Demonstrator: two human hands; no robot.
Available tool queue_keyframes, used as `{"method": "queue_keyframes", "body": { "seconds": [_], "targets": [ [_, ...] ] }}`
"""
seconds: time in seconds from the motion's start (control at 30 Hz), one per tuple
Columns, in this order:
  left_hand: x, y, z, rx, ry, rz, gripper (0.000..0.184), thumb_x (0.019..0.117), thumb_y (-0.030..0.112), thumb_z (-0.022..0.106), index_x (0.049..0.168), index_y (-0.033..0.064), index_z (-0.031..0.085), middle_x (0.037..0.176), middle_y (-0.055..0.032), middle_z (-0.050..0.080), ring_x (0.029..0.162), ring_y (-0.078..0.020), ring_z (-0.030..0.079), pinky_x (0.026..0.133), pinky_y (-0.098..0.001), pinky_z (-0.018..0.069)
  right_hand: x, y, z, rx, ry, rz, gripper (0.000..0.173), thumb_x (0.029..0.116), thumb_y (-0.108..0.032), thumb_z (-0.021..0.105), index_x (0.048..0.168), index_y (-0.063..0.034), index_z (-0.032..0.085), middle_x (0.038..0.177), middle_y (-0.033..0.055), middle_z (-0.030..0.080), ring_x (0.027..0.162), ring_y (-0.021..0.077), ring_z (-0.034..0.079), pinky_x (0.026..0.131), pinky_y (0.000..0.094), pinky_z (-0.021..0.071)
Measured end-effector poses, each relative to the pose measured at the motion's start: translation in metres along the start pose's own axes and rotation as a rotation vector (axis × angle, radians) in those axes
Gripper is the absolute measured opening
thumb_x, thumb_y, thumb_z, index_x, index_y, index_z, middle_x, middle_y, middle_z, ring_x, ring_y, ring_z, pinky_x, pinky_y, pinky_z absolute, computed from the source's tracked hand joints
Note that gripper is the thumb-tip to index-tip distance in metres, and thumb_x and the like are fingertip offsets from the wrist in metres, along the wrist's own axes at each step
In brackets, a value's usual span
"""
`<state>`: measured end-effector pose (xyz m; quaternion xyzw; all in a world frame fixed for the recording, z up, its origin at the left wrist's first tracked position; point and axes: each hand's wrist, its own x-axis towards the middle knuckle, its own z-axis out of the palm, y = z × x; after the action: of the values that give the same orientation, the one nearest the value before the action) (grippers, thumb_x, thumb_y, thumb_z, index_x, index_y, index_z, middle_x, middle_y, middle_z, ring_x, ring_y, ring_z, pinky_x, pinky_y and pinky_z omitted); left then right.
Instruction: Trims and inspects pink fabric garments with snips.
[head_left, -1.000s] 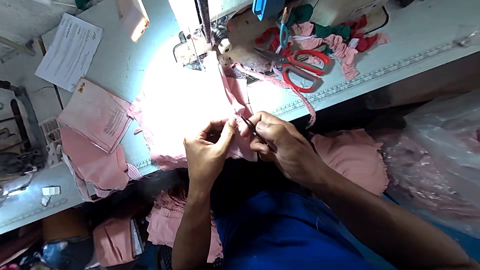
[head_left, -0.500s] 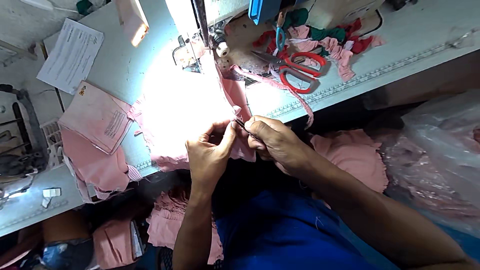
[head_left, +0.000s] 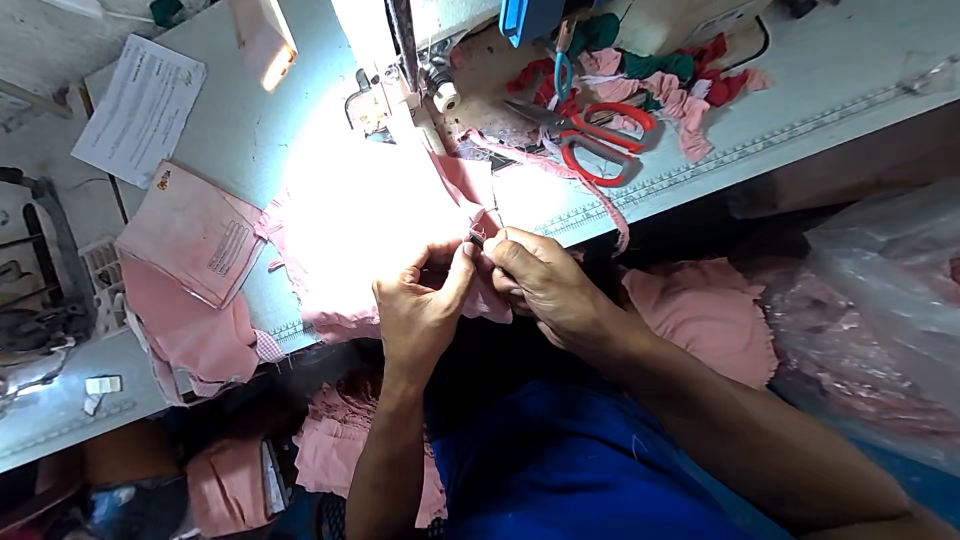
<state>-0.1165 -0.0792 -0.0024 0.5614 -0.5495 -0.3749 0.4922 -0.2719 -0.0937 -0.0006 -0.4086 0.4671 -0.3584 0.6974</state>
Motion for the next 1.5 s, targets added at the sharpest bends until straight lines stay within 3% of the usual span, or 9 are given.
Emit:
{"method": "queue_keyframes", "body": {
  "seconds": [0.47, 0.77, 1.03, 1.1, 1.23, 1.3, 1.5],
  "targets": [
    [0.0011, -0.0032, -0.0033, -0.026, -0.039, 0.001, 0.005, 0.0952, 0.007, 0.071, 0.098, 0.0036, 0.073, 0.081, -0.0006, 0.072, 0.068, -0.0064, 0.068, 0.059, -0.0221, 0.0591, 0.0014, 0.0018, -0.0024, 0.099, -0.042, 0.026, 0.030, 0.1092, -0.023, 0.044, 0.083, -0.0122, 0.053, 0.056, -0.0040, 0.037, 0.043, 0.0027, 0.032, 0.042, 0.0162, 0.0306],
    [0.0000, -0.0030, -0.0004, -0.019, -0.015, -0.009, 0.005, 0.0953, 0.007, 0.070, 0.098, 0.0039, 0.073, 0.080, 0.0003, 0.072, 0.067, -0.0055, 0.068, 0.058, -0.0213, 0.0589, 0.0002, -0.0023, -0.0042, -0.028, -0.020, -0.006, 0.028, 0.1086, -0.024, 0.046, 0.084, -0.0112, 0.054, 0.057, -0.0020, 0.041, 0.044, 0.0039, 0.034, 0.042, 0.0169, 0.0301],
    [0.0014, -0.0014, -0.0002, 0.032, -0.016, 0.007, 0.006, 0.0958, 0.010, 0.069, 0.097, 0.0055, 0.072, 0.077, 0.0018, 0.071, 0.064, -0.0045, 0.067, 0.056, -0.0208, 0.0575, -0.0016, -0.0009, -0.0005, -0.513, 0.188, -0.184, 0.020, 0.1038, -0.029, 0.056, 0.089, -0.0156, 0.059, 0.060, -0.0044, 0.053, 0.047, 0.0056, 0.049, 0.042, 0.0236, 0.0383],
    [0.0025, -0.0018, -0.0011, 0.035, -0.024, 0.011, 0.006, 0.0963, 0.010, 0.068, 0.096, 0.0058, 0.072, 0.077, 0.0022, 0.070, 0.064, -0.0042, 0.066, 0.055, -0.0205, 0.0571, 0.0008, 0.0020, -0.0028, -0.351, 0.119, -0.179, 0.021, 0.1053, -0.024, 0.053, 0.088, -0.0127, 0.058, 0.059, -0.0019, 0.050, 0.046, 0.0065, 0.047, 0.042, 0.0217, 0.0379],
    [0.0038, -0.0047, -0.0036, -0.013, -0.047, -0.005, 0.006, 0.0964, 0.008, 0.069, 0.097, 0.0042, 0.072, 0.078, 0.0004, 0.070, 0.064, -0.0056, 0.066, 0.055, -0.0210, 0.0565, 0.0045, -0.0007, -0.0034, 0.237, -0.068, 0.115, 0.034, 0.1110, -0.029, 0.040, 0.087, -0.0122, 0.058, 0.054, -0.0064, 0.033, 0.041, 0.0007, 0.028, 0.039, 0.0147, 0.0280],
    [0.0036, -0.0063, -0.0037, -0.034, -0.044, -0.014, 0.005, 0.0961, 0.008, 0.069, 0.097, 0.0038, 0.072, 0.078, -0.0004, 0.070, 0.065, -0.0063, 0.067, 0.056, -0.0216, 0.0573, 0.0052, -0.0032, -0.0046, 0.272, -0.093, 0.164, 0.036, 0.1113, -0.031, 0.038, 0.087, -0.0129, 0.059, 0.054, -0.0071, 0.032, 0.040, 0.0001, 0.027, 0.038, 0.0140, 0.0258],
    [0.0022, -0.0026, -0.0012, 0.013, -0.033, 0.008, 0.006, 0.0962, 0.009, 0.068, 0.098, 0.0045, 0.072, 0.079, 0.0012, 0.071, 0.066, -0.0045, 0.067, 0.058, -0.0205, 0.0585, 0.0029, -0.0015, 0.0004, 0.033, 0.003, -0.013, 0.028, 0.1089, -0.021, 0.046, 0.083, -0.0108, 0.052, 0.056, -0.0024, 0.039, 0.043, 0.0039, 0.035, 0.041, 0.0167, 0.0322]
  ]
}}
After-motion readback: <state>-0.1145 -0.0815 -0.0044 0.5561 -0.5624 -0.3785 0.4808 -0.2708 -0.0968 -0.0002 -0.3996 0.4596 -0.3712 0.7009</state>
